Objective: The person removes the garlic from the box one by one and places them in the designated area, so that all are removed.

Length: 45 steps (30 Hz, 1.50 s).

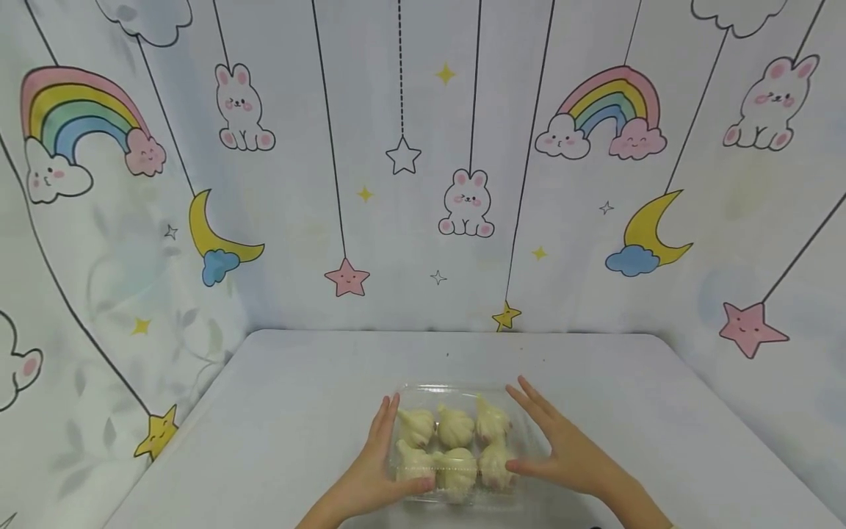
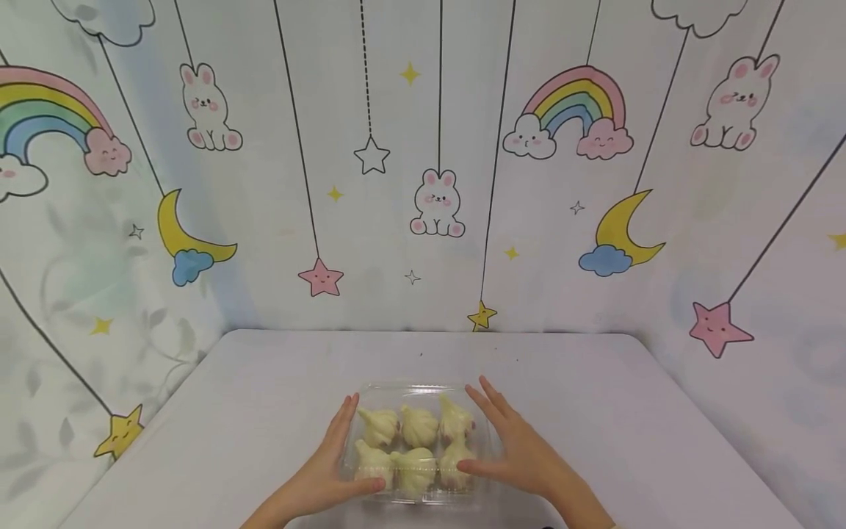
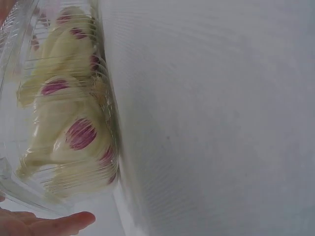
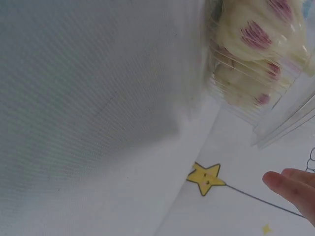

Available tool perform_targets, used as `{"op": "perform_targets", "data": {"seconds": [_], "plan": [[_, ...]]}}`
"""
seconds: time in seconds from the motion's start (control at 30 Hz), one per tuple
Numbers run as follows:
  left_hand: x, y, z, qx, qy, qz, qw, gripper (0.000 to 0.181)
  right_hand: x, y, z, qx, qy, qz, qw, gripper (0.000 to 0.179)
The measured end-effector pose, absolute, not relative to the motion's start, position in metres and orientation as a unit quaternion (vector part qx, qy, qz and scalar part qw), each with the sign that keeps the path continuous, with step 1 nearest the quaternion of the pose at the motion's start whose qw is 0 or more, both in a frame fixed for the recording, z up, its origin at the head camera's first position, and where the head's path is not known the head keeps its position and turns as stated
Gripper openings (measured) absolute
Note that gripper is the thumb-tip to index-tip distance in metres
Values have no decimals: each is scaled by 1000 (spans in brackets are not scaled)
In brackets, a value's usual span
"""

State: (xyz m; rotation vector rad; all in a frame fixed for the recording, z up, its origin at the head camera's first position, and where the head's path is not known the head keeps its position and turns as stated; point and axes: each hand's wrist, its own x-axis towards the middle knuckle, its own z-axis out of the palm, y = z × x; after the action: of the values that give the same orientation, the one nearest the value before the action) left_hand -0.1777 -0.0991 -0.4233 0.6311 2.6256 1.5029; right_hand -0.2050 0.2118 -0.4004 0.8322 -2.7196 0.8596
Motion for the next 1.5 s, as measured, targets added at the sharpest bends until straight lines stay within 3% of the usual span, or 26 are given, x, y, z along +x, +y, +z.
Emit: {"op": "perform_targets", "data": {"seconds": [0.63,1.03,1.5], "plan": [[-178,-94,-427,182,851,493,8,133,-203,205,-404,307,-907,287,36,95],[-176,-91,-428,166,858,487,-14,134,-202,205,-408,325,-907,268,32,121],[-176,-91,-428,156,859,488,-9,128,-204,208,-409,344,-899,264,55,102]]}}
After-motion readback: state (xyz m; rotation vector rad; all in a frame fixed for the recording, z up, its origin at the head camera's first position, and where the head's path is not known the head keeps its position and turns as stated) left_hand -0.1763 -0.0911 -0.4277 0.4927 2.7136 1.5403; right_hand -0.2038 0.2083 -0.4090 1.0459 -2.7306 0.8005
